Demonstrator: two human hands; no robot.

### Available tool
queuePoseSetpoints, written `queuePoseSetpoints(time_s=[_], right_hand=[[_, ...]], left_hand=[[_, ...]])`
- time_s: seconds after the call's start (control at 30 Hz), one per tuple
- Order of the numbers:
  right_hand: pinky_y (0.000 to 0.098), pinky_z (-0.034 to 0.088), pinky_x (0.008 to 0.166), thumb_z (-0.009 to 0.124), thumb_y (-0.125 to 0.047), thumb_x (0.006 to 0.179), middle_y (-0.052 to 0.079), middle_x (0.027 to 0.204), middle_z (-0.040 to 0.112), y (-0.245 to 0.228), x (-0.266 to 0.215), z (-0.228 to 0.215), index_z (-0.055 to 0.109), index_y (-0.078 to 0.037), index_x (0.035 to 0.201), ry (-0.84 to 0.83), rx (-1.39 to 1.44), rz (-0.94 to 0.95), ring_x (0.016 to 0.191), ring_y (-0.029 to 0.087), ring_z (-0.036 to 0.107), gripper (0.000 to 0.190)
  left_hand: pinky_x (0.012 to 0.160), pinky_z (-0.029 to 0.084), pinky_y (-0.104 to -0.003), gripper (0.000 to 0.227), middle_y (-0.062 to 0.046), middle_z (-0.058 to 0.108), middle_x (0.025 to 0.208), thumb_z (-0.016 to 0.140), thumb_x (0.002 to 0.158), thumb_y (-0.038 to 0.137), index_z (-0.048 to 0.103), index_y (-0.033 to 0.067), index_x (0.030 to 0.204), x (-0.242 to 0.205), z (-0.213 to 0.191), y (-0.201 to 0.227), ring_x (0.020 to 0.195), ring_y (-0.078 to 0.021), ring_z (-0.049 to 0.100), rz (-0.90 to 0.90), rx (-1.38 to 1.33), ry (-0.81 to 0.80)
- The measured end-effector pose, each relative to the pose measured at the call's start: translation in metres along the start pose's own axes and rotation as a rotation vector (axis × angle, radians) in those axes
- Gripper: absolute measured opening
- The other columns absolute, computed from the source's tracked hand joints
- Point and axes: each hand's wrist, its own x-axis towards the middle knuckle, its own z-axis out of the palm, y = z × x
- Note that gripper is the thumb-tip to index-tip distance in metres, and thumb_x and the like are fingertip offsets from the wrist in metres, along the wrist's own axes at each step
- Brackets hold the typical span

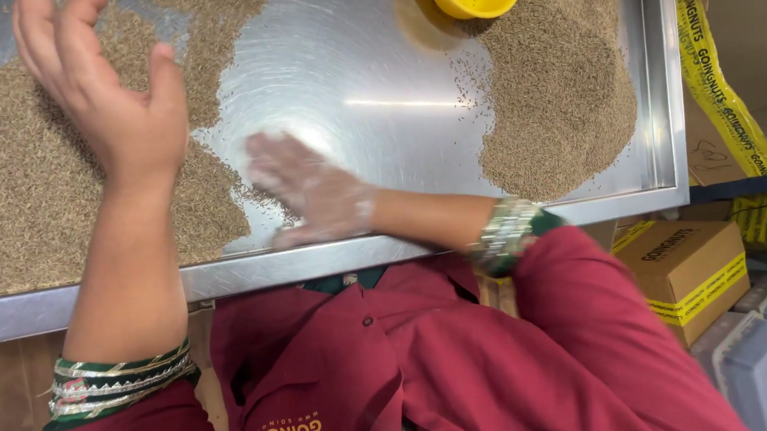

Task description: Sorting and spreading seeds on a stainless steel table

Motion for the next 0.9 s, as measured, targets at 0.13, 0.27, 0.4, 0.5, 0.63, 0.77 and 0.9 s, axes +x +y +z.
queuePoseSetpoints(time_s=[0.13,0.27,0.4,0.5,0.63,0.77,0.9], right_hand=[[0.0483,-0.001,0.136,0.019,-0.096,0.102,0.011,0.173,-0.006,-0.016,0.063,0.021,-0.006,-0.018,0.166,-0.092,-0.286,0.024,0.163,0.027,-0.003,0.104],[0.0534,-0.012,0.136,0.040,-0.084,0.102,0.007,0.174,-0.023,0.058,0.055,0.033,-0.019,-0.024,0.167,0.229,0.036,0.202,0.164,0.026,-0.019,0.107],[0.0505,-0.006,0.123,0.046,-0.084,0.096,0.021,0.169,0.009,0.099,0.047,-0.070,0.007,-0.002,0.160,-0.312,-0.422,0.779,0.156,0.036,0.003,0.112],[0.0506,-0.005,0.124,0.032,-0.077,0.097,0.018,0.169,0.007,0.123,-0.004,-0.096,0.012,-0.005,0.160,-0.153,-0.291,0.976,0.155,0.036,0.001,0.099],[0.0530,0.003,0.124,0.013,-0.083,0.091,0.023,0.167,0.009,0.128,-0.080,-0.107,0.008,-0.001,0.160,-0.262,-0.394,1.058,0.154,0.038,0.008,0.107],[0.0545,-0.008,0.123,0.003,-0.076,0.095,0.017,0.167,-0.011,0.109,-0.142,-0.136,-0.004,-0.006,0.160,-0.563,-0.516,1.252,0.153,0.032,-0.012,0.095],[0.0579,-0.010,0.120,-0.001,-0.095,0.084,0.013,0.169,-0.002,0.109,-0.198,-0.159,0.005,-0.012,0.162,-0.598,-0.729,1.252,0.155,0.032,-0.007,0.114]], left_hand=[[0.117,0.032,-0.071,0.040,-0.024,0.043,0.150,0.080,0.091,-0.007,0.065,-0.0051,0.128,0.004,0.001,-0.015,0.143,-0.0432,0.033,-0.013,0.066,0.026],[0.114,0.041,-0.063,0.045,-0.025,0.043,0.150,0.082,0.089,-0.009,0.064,-0.0145,0.131,0.004,-0.011,-0.023,0.141,-0.0444,0.041,0.092,0.057,0.044],[0.112,0.037,-0.065,0.045,-0.025,0.045,0.149,0.083,0.088,-0.009,0.063,-0.0131,0.129,0.007,-0.010,-0.028,0.138,-0.0467,0.043,0.096,0.091,0.037],[0.109,0.037,-0.065,0.043,-0.028,0.047,0.144,0.080,0.087,-0.004,0.064,-0.0117,0.127,0.008,-0.008,-0.034,0.134,-0.0470,0.042,0.117,0.089,0.039],[0.104,0.044,-0.063,0.041,-0.026,0.049,0.145,0.083,0.088,-0.007,0.065,-0.0094,0.125,0.007,-0.007,-0.038,0.134,-0.0454,0.047,0.100,0.092,0.069],[0.103,0.042,-0.061,0.044,-0.032,0.050,0.145,0.085,0.092,-0.011,0.065,-0.0111,0.131,0.003,-0.008,-0.035,0.133,-0.0504,0.052,0.073,0.099,0.020],[0.078,0.046,-0.048,0.045,-0.032,0.064,0.137,0.084,0.092,-0.009,0.064,-0.0128,0.132,-0.002,-0.006,-0.042,0.118,-0.0470,0.065,0.190,0.137,0.012]])
